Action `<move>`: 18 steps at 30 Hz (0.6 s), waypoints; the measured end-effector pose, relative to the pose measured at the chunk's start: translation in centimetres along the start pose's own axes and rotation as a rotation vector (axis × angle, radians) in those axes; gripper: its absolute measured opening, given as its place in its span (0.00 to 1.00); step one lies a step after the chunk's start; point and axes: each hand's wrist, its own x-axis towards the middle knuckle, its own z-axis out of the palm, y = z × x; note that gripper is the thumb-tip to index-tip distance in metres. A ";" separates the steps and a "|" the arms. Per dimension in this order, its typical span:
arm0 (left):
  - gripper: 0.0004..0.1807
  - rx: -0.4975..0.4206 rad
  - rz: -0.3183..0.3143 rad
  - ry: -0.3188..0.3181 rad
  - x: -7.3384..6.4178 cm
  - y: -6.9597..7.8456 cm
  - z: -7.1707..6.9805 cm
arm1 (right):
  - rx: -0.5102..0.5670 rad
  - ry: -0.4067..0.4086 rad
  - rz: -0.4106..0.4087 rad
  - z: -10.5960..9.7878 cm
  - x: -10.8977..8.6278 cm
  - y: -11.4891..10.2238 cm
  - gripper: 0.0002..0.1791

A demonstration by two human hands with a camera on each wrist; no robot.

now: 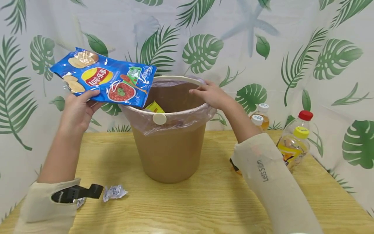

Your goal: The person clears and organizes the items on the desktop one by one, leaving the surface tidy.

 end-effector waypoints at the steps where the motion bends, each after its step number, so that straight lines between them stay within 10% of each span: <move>1: 0.37 0.006 -0.004 -0.001 0.0 -0.1 0.1 | 0.000 0.001 0.001 0.0 0.0 0.0 0.32; 18: 0.39 0.094 0.002 0.021 0.1 -1.2 2.1 | -0.004 0.010 -0.003 0.0 -0.1 0.0 0.31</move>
